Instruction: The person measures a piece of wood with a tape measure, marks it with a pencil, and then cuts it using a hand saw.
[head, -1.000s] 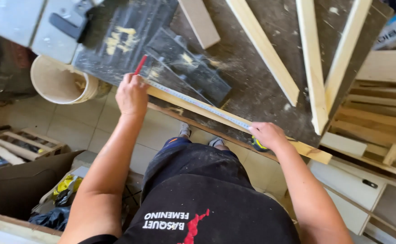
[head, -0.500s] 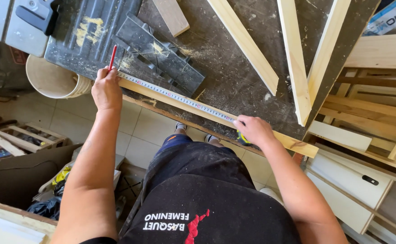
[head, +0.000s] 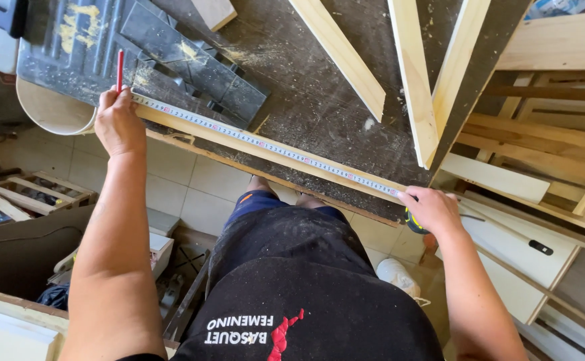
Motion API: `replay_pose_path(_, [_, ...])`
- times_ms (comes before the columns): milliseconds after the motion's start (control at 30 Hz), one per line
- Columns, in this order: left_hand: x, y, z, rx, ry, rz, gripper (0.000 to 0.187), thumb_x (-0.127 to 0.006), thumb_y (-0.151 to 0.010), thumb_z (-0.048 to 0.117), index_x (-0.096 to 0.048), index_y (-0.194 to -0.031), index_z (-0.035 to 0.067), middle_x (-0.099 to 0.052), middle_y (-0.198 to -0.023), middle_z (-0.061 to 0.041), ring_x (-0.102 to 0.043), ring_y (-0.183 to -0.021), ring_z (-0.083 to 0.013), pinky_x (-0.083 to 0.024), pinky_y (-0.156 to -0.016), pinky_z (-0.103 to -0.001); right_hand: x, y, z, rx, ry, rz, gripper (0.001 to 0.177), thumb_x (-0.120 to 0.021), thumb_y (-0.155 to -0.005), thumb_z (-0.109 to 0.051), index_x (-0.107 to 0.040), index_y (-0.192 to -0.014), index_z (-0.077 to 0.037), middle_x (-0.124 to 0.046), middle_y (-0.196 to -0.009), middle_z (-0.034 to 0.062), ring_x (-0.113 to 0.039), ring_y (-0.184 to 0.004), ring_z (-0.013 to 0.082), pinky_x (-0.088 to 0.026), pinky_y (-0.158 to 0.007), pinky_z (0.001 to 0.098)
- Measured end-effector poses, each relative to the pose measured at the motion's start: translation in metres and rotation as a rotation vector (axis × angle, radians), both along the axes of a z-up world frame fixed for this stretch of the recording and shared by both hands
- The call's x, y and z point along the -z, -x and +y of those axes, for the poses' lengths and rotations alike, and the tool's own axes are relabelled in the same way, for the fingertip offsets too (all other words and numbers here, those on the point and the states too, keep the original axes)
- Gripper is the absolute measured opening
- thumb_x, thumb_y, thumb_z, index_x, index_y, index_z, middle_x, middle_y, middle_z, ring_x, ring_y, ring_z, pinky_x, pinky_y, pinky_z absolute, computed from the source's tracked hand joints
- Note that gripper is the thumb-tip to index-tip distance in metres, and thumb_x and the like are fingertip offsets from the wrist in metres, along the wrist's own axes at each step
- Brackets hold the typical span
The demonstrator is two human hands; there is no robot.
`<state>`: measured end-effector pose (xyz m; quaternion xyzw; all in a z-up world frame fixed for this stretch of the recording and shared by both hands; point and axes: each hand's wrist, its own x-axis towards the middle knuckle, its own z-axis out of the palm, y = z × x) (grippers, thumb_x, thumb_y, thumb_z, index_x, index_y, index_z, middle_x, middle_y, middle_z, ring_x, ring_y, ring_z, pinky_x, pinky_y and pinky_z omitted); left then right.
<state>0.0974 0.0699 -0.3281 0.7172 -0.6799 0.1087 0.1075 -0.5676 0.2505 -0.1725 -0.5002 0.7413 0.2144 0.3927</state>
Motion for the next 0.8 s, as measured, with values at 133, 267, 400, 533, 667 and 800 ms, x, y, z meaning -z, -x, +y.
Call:
replay_pose_path(133, [-0.02, 0.016, 0.001, -0.019, -0.018, 0.017, 0.034, -0.086, -0.096, 0.023, -0.08, -0.129, 0.026, -0.067, -0.123, 0.006, -0.077, -0.096, -0.0273, -0.065, -0.081, -0.039, 0.013, 0.008, -0.004, -0.078, 0.027, -0.001, 0.047, -0.049, -0.104, -0.054, -0.079, -0.087, -0.023, -0.083, -0.098, 0.0135, -0.072, -0.119, 0.0336, -0.027, -0.126, 0.0475])
replay_pose_path(267, [-0.057, 0.045, 0.001, -0.075, -0.167, 0.189, 0.036, -0.072, -0.098, -0.005, -0.073, -0.132, 0.006, -0.07, -0.13, -0.015, -0.069, -0.106, -0.0403, -0.059, -0.076, -0.053, 0.01, 0.008, -0.011, -0.092, -0.078, -0.012, 0.042, -0.043, -0.107, -0.043, -0.079, -0.096, -0.024, -0.077, -0.081, 0.0044, -0.07, -0.082, 0.0272, -0.054, -0.08, 0.0463])
replay_pose_path(400, [-0.076, 0.056, 0.002, -0.166, -0.1, 0.286, 0.042, -0.08, -0.096, -0.001, -0.063, -0.133, 0.007, -0.076, -0.121, -0.011, -0.066, -0.107, -0.0277, -0.056, -0.08, -0.041, 0.008, 0.006, -0.013, -0.088, -0.098, -0.013, 0.042, -0.043, -0.106, -0.041, -0.081, -0.105, -0.026, -0.081, -0.098, 0.0064, -0.071, -0.097, 0.0307, -0.055, -0.084, 0.0496])
replay_pose_path(533, [-0.111, 0.086, 0.012, 0.164, 0.405, 0.356, 0.021, -0.059, -0.108, -0.001, -0.076, -0.117, 0.007, -0.086, -0.091, -0.005, -0.065, -0.084, -0.0239, -0.054, -0.068, -0.037, 0.009, 0.008, -0.015, -0.136, -0.1, -0.016, 0.043, -0.041, -0.107, -0.041, -0.077, -0.093, -0.023, -0.076, -0.084, 0.0049, -0.069, -0.082, 0.0254, -0.053, -0.072, 0.0451])
replay_pose_path(667, [-0.133, 0.157, 0.037, 0.309, 0.222, 0.894, 0.015, -0.064, -0.103, -0.014, -0.071, -0.099, -0.001, -0.07, -0.076, -0.013, -0.069, -0.063, -0.0207, -0.055, -0.059, -0.025, 0.019, 0.015, -0.007, -0.106, -0.011, -0.054, 0.037, -0.048, -0.098, -0.039, -0.077, -0.084, -0.019, -0.078, -0.088, 0.0131, -0.071, -0.096, 0.0357, -0.055, -0.087, 0.0494])
replay_pose_path(800, [-0.142, 0.27, 0.055, 0.555, -0.309, 1.36, 0.026, -0.093, -0.087, 0.015, -0.068, -0.082, 0.009, -0.06, -0.063, -0.005, -0.059, -0.057, -0.0167, -0.049, -0.06, -0.029, 0.03, 0.02, -0.002, -0.085, 0.052, -0.072, 0.035, -0.055, -0.091, -0.042, -0.077, -0.078, -0.018, -0.077, -0.087, 0.0184, -0.072, -0.103, 0.0433, -0.056, -0.094, 0.0507])
